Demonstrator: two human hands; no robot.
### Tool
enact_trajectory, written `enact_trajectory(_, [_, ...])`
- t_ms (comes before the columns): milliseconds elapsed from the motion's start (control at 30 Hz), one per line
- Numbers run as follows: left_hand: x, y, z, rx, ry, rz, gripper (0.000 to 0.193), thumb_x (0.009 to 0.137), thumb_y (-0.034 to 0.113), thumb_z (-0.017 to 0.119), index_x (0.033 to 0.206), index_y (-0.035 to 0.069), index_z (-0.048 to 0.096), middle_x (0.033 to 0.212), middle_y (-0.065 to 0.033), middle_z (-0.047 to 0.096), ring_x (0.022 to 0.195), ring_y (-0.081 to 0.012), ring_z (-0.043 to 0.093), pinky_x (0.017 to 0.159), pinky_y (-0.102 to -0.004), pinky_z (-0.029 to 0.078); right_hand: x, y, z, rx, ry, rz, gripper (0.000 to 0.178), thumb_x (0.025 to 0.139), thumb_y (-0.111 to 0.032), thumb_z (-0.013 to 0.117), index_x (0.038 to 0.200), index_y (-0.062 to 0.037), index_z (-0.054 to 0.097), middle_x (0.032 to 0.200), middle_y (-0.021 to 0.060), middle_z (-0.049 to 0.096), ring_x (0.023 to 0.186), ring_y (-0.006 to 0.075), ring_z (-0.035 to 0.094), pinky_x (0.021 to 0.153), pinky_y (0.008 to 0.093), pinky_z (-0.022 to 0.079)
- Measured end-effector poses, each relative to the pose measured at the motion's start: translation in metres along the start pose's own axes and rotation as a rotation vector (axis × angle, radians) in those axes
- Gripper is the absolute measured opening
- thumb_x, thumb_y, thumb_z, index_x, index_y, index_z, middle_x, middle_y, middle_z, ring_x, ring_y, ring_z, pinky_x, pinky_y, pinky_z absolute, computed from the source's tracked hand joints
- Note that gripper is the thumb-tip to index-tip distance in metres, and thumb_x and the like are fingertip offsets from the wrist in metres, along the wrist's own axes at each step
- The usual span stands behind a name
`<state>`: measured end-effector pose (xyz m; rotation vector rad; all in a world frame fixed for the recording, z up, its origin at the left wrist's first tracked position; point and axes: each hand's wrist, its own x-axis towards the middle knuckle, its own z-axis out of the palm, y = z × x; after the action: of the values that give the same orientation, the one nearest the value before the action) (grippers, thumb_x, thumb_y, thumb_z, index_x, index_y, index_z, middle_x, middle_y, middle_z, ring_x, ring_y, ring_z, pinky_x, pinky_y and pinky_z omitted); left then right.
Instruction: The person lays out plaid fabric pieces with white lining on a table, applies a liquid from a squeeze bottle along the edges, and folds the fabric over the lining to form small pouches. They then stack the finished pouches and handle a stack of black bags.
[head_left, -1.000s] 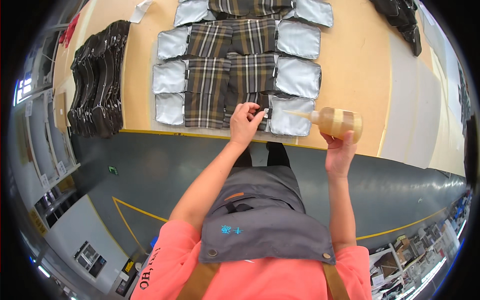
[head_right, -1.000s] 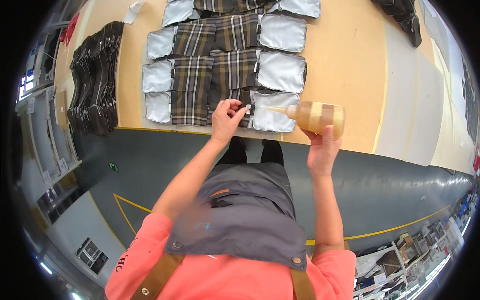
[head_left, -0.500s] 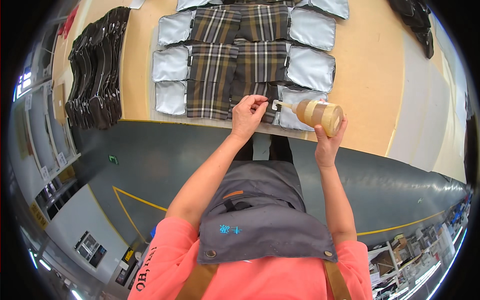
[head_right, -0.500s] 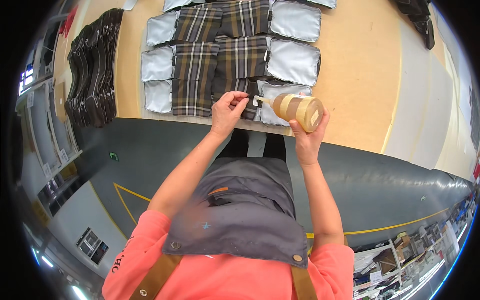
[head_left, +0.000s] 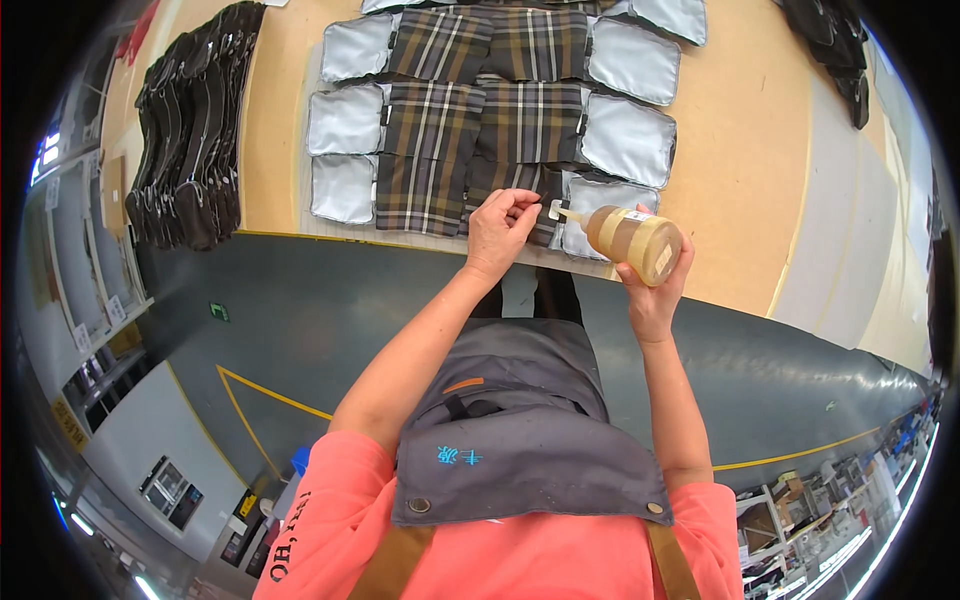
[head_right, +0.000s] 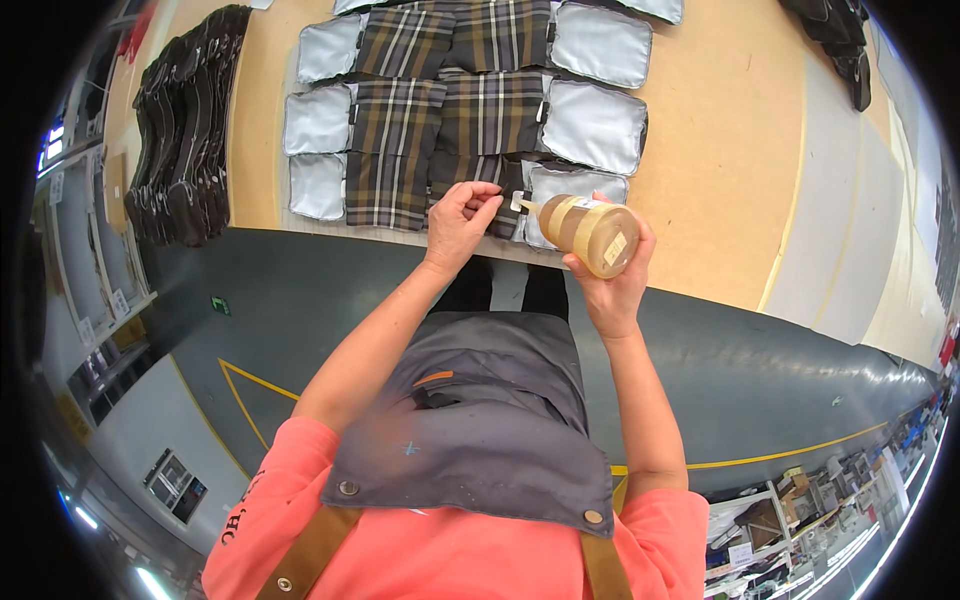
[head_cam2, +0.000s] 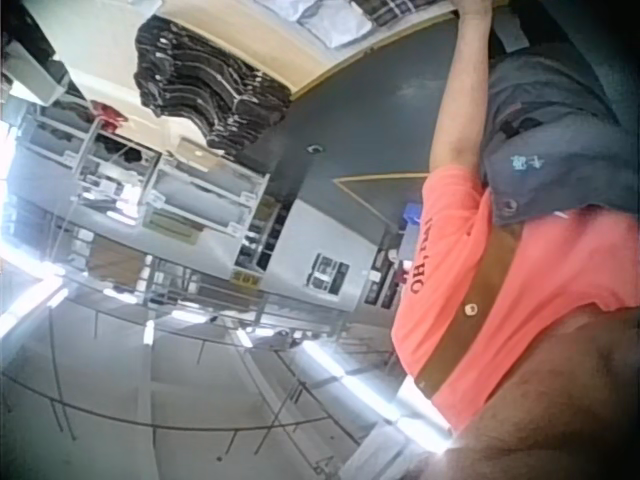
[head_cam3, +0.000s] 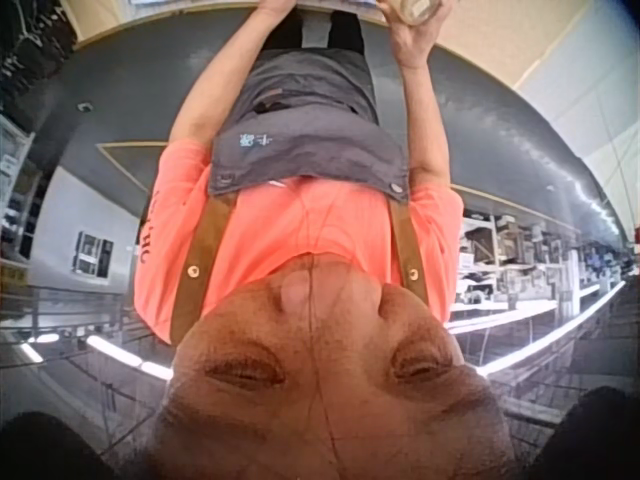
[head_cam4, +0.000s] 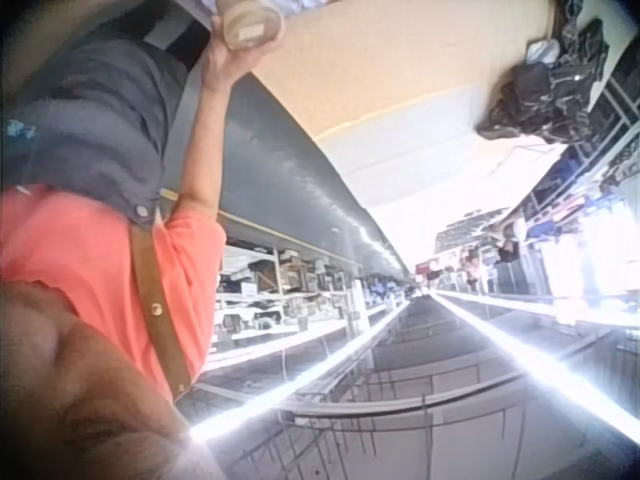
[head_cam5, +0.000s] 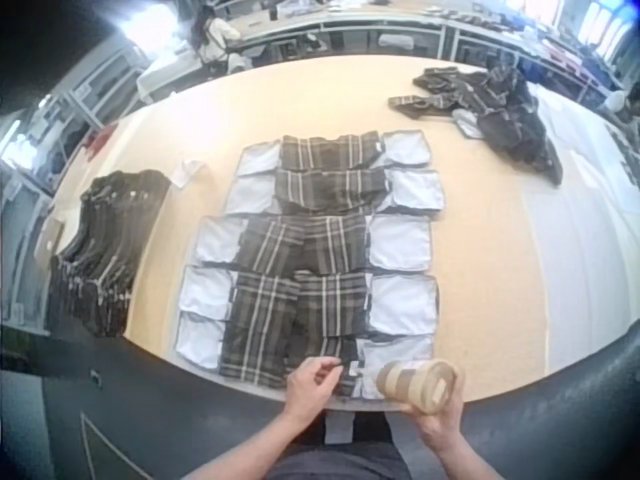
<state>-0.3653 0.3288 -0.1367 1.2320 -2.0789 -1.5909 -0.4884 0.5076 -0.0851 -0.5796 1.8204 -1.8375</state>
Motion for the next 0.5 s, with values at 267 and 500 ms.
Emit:
enact_trajectory(267, [-0.0002, 0.0019, -0.0007, -0.028, -0.011, -0.012, 0.015, 0.087, 0.010, 0.071, 0.100, 0.003, 0.071, 0.090, -0.0033, 0.067, 0.073, -0.0085, 0.066, 0.069, -0.0226, 0.054, 0.0032, -0.0042, -0.0008, -0.110, -0.055, -0.056, 0.081, 0.079, -0.028, 0.083, 0.136, -0.0046, 0.031, 0.138, 0.0213, 0.048, 0.133, 0.0306, 0.046, 0.108, 0.0410, 0.042])
enact_trajectory(500, [-0.0021, 0.0013, -0.0026, -0.085, 0.015, -0.022, 0.013, 0.089, 0.010, 0.069, 0.099, 0.003, 0.071, 0.089, -0.0031, 0.066, 0.072, -0.0086, 0.064, 0.068, -0.0230, 0.053, 0.0028, -0.0068, -0.0007, -0.055, 0.036, 0.017, 0.077, 0.083, -0.027, 0.080, 0.137, -0.0043, 0.032, 0.136, 0.0193, 0.050, 0.131, 0.0302, 0.048, 0.107, 0.0420, 0.042])
